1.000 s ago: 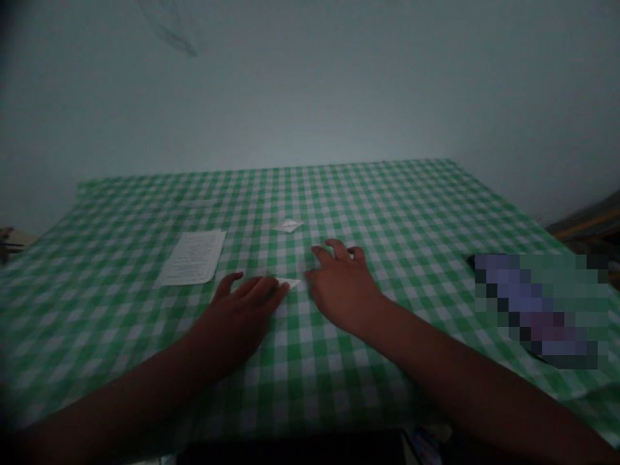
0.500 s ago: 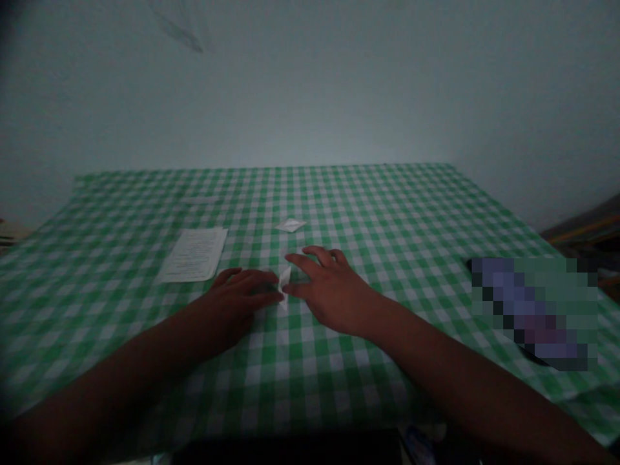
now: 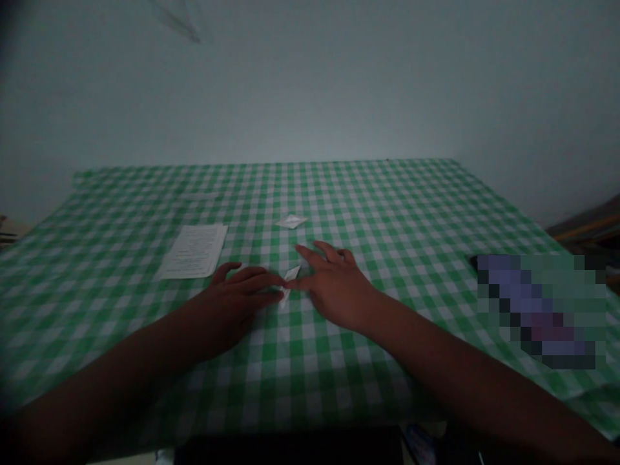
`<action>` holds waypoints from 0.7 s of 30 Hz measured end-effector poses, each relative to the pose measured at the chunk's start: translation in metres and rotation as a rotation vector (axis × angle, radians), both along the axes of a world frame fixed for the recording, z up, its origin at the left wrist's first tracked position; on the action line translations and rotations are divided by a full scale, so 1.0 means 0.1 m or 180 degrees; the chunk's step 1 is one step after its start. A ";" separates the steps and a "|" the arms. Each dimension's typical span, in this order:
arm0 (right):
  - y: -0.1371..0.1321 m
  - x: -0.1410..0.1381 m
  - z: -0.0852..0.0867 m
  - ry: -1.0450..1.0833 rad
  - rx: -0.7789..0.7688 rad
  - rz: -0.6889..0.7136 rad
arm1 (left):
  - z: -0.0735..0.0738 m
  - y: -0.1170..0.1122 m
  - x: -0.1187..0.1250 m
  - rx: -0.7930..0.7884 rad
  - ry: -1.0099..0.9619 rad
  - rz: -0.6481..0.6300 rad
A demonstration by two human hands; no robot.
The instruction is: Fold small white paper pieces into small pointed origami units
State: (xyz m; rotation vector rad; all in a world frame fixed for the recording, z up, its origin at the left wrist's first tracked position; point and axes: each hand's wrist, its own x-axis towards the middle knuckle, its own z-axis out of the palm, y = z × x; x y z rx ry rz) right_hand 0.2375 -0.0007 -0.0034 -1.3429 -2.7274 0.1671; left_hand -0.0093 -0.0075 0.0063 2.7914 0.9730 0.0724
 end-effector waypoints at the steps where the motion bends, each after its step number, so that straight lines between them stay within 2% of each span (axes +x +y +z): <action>1: 0.02 0.00 -0.01 0.0041 -0.0009 -0.0030 | 0.00 0.00 0.00 -0.0003 -0.0005 0.0006; 6: 0.18 0.05 -0.03 -0.0016 0.0045 -0.0484 | -0.01 0.01 -0.03 -0.0091 0.0006 0.0026; 8: 0.22 0.06 -0.02 -0.0092 0.0019 -0.0515 | -0.01 0.00 -0.02 -0.0083 0.0021 0.0044; 12: 0.14 0.01 0.02 -0.0205 0.0246 -0.0383 | 0.00 -0.02 -0.01 -0.0010 0.0034 0.0077; 16: -0.01 -0.06 0.04 -0.0336 0.0301 0.0045 | 0.00 -0.03 0.01 -0.0024 0.0027 0.0067; 18: -0.04 -0.05 0.04 -0.0408 0.0276 0.0011 | -0.01 -0.02 0.01 -0.0062 -0.0009 0.0056; 21: -0.01 0.00 0.04 -0.0479 0.0252 -0.0305 | -0.02 -0.01 0.01 -0.0117 -0.0046 0.0078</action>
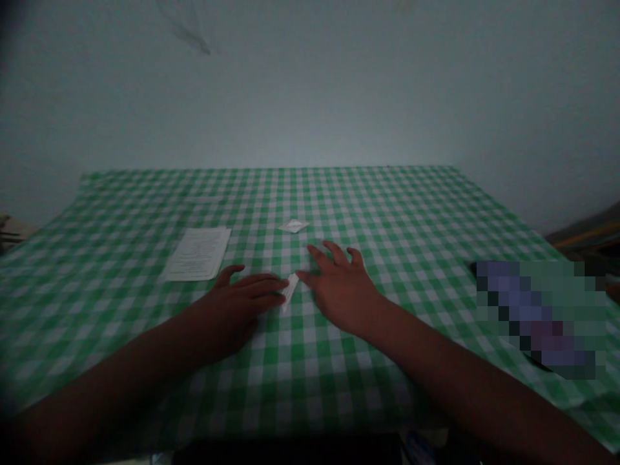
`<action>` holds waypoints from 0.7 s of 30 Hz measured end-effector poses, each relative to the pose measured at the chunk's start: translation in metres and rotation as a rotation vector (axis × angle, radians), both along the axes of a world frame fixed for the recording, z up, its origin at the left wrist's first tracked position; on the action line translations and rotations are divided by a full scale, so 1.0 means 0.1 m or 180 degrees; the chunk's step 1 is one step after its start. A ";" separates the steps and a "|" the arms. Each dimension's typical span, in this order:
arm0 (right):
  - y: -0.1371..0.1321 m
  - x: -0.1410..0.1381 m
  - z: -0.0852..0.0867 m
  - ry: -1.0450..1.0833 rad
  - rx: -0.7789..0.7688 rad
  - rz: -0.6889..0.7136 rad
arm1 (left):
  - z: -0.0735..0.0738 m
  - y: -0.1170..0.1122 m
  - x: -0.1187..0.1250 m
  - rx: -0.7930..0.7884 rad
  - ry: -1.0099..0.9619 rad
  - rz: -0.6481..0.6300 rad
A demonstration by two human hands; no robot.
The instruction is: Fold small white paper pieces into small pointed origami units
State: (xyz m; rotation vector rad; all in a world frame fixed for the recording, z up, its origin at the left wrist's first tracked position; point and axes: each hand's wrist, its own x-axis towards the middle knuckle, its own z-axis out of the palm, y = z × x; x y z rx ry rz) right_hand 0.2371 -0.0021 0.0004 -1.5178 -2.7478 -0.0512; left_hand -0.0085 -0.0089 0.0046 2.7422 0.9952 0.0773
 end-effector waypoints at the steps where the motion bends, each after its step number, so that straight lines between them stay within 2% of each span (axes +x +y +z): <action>1: 0.02 0.02 0.00 -0.0007 0.0003 -0.0089 | 0.00 0.00 0.00 -0.0009 -0.0013 0.0002; 9: 0.09 0.05 -0.02 0.0161 0.0061 -0.0220 | -0.01 0.01 0.07 0.0027 -0.0192 0.0032; 15: 0.06 -0.01 -0.01 0.0278 0.0022 -0.0037 | -0.09 0.06 0.23 0.0326 -0.0398 0.0423; 21: 0.03 -0.04 0.02 0.0405 0.0111 -0.0027 | -0.12 0.11 0.23 0.0587 -0.0355 0.0893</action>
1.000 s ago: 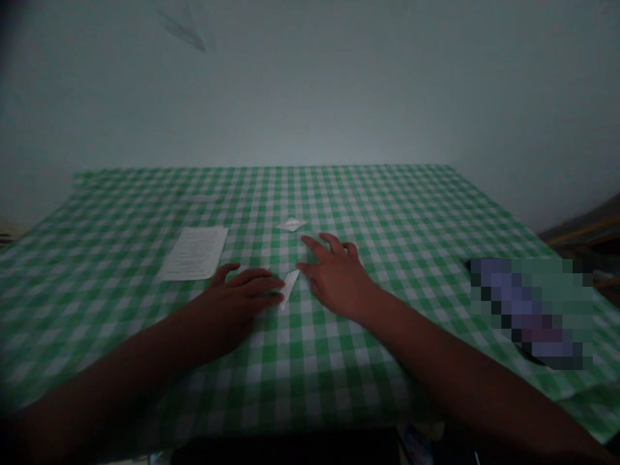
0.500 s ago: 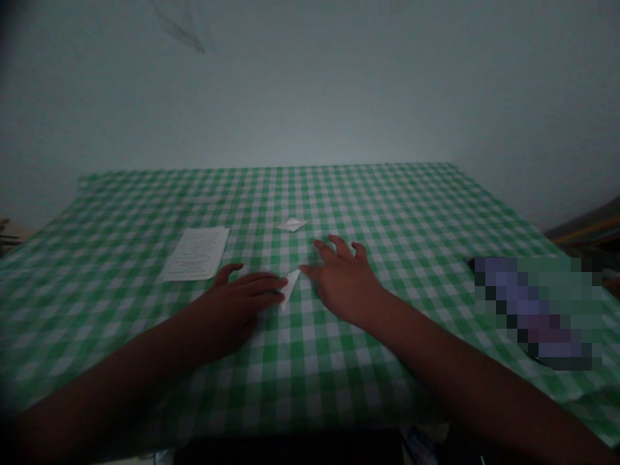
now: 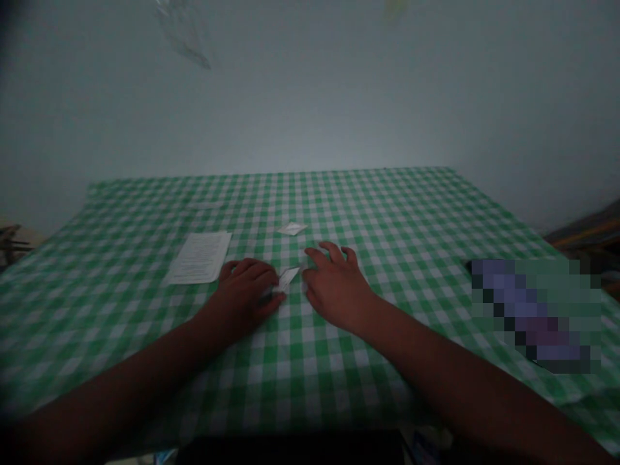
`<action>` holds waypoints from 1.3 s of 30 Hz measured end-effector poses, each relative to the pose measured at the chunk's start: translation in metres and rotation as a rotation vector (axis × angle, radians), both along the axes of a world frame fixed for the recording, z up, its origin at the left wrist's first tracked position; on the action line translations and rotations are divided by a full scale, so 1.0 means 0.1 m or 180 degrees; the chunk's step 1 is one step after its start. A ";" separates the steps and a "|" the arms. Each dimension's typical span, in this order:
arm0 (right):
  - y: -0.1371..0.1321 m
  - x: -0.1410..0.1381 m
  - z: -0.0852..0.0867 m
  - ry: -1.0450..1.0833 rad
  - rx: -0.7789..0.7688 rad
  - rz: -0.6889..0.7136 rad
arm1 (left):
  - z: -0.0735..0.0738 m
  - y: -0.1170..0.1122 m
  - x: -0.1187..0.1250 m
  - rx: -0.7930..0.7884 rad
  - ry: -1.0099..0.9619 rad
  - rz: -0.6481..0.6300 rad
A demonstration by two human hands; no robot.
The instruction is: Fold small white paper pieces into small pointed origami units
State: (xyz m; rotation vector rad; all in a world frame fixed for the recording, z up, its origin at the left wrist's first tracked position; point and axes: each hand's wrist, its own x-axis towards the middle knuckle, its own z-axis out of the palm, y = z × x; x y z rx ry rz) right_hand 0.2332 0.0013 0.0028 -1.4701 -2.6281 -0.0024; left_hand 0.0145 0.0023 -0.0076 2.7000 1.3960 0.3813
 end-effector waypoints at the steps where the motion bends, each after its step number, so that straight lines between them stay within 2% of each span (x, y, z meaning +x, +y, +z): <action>1: 0.00 0.00 0.00 0.0022 0.0018 -0.0015 | 0.00 0.01 -0.01 -0.0013 -0.0004 0.0049; 11: 0.01 0.00 -0.05 0.0538 0.0324 0.0176 | -0.08 0.07 -0.07 -0.0314 -0.0374 0.0056; 18: 0.02 -0.01 -0.03 0.0685 0.0278 0.0229 | 0.02 0.04 -0.04 -0.0425 -0.0267 -0.0100; 25: 0.25 0.06 -0.17 0.0875 0.0396 0.0050 | 0.06 0.05 -0.04 -0.0444 -0.0379 -0.0220; 30: 0.44 0.10 -0.29 0.0782 0.0315 -0.0126 | 0.00 0.13 -0.08 -0.0160 -0.0715 -0.0054; 39: 0.52 0.08 -0.35 0.0344 -0.0052 -0.0219 | -0.07 0.19 -0.05 -0.0216 -0.0866 0.0146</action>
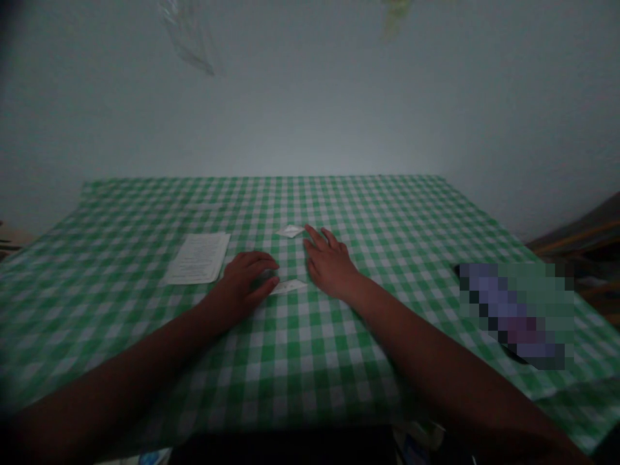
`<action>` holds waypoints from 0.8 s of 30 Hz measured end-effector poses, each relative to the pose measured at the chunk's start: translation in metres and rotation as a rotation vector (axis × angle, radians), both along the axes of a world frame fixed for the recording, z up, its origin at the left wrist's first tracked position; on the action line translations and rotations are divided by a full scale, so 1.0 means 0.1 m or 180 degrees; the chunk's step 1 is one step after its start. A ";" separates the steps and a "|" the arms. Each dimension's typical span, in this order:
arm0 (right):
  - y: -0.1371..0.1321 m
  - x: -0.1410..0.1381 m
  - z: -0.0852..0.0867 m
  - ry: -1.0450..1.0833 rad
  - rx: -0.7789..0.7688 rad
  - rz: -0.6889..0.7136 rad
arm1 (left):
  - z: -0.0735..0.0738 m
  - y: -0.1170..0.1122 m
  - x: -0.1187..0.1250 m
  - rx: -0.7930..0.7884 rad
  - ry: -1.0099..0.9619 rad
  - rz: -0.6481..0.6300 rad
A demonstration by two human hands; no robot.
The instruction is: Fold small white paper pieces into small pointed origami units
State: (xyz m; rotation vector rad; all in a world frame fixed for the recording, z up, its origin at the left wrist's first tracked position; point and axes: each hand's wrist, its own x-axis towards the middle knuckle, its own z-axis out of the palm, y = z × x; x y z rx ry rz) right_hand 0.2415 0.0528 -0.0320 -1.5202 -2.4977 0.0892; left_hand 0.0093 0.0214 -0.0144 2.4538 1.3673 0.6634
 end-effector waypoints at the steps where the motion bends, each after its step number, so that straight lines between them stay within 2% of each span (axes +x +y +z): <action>1: 0.00 -0.01 0.00 -0.0048 -0.0037 -0.0017 | -0.02 0.01 0.01 -0.0005 0.0030 0.0007; 7: -0.01 -0.05 0.04 -0.0104 -0.0070 -0.0126 | -0.10 0.05 -0.01 0.0066 0.0275 0.0021; 16: 0.04 0.01 0.10 0.0173 0.0012 0.0125 | -0.13 0.00 -0.02 0.0259 0.0606 -0.0041; 24: 0.31 -0.03 0.13 -0.0021 0.0019 0.0212 | -0.14 0.01 -0.01 0.0270 0.0585 0.0001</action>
